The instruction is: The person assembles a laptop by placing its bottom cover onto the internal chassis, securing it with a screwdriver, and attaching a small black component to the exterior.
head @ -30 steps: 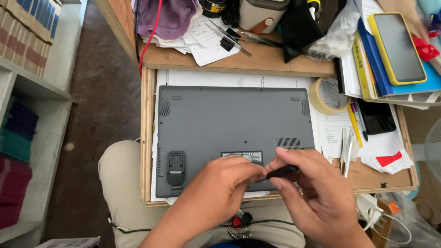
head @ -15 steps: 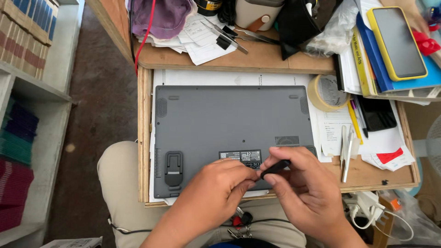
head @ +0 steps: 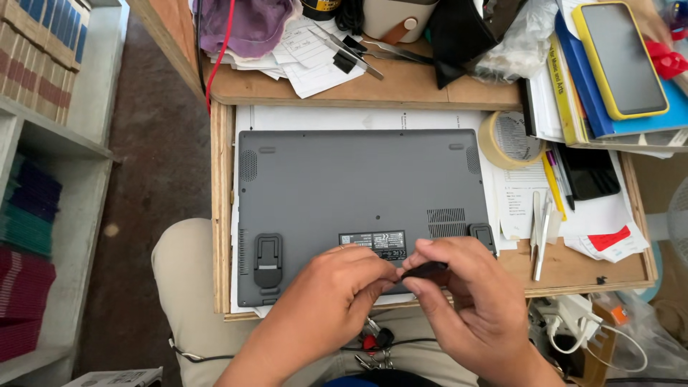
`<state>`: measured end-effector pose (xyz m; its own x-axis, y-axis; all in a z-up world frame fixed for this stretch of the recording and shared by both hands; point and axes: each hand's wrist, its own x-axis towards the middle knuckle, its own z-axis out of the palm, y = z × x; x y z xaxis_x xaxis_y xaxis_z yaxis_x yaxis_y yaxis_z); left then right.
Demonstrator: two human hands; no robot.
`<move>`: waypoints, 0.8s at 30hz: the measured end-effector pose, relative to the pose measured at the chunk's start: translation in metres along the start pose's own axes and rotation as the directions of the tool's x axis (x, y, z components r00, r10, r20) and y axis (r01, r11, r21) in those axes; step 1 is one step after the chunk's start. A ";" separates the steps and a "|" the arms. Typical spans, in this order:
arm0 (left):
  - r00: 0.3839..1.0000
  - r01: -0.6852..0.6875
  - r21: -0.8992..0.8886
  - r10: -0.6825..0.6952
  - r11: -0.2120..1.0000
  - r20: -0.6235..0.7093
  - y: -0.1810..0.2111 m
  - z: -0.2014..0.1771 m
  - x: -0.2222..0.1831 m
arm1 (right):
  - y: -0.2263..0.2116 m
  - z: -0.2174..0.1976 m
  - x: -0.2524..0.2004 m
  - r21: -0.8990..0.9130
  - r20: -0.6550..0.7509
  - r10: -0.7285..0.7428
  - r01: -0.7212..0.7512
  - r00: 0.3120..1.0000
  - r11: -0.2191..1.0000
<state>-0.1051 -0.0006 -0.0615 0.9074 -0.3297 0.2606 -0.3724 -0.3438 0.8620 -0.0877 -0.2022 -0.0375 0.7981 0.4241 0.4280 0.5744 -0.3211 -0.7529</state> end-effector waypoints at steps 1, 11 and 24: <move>1.000 -0.005 0.010 0.005 1.000 0.006 0.000 0.000 0.000 | -0.001 0.001 0.000 0.015 -0.008 0.000 0.000 1.000 1.000; 0.999 0.006 -0.065 -0.003 0.998 0.039 0.008 -0.006 -0.003 | -0.007 0.003 0.004 -0.184 0.030 -0.330 0.329 0.944 0.926; 0.993 -0.075 -0.154 0.089 0.985 0.080 0.009 -0.003 -0.003 | -0.020 -0.004 -0.001 -0.222 0.025 -0.320 0.318 0.947 0.922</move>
<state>-0.1108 0.0002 -0.0534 0.8523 -0.4284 0.3001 -0.4055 -0.1788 0.8964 -0.0997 -0.1998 -0.0206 0.5671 0.5256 0.6341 0.8235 -0.3494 -0.4469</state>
